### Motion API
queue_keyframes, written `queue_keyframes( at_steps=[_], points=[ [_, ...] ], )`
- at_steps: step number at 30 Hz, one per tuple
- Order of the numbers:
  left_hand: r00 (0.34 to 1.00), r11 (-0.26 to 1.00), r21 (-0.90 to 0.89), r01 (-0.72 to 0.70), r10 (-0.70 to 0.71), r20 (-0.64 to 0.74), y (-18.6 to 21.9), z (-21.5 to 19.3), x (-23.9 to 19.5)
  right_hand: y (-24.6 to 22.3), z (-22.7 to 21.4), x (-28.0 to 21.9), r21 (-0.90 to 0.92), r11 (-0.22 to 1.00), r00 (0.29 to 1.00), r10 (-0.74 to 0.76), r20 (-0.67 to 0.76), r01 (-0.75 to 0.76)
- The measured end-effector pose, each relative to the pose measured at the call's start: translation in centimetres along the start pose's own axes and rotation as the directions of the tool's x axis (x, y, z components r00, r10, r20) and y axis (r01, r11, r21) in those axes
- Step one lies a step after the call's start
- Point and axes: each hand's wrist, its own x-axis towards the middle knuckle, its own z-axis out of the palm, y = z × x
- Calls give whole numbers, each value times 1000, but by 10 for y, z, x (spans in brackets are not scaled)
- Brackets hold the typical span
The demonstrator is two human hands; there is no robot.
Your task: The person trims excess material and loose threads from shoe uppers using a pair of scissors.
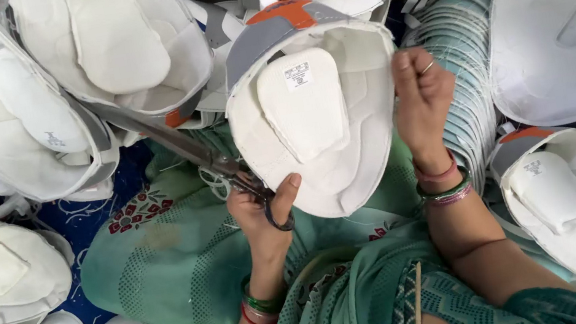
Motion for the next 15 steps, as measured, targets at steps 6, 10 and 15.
queue_keyframes(
  at_steps=[6, 10, 15],
  points=[
    [1000, 986, -166, -8, 6, -10, -11, -10, 0, -37, -6, 20, 770, 501, 918, 228, 323, -396],
    [1000, 987, -163, 5, -7, -17, -12, -4, 1, -69, 12, -17, 715, 246, 748, 351, 563, -654],
    [994, 995, -6, -101, 100, -53, -9, 1, 10, -89, 27, -36, 715, 337, 745, -56, 665, -612]
  ],
)
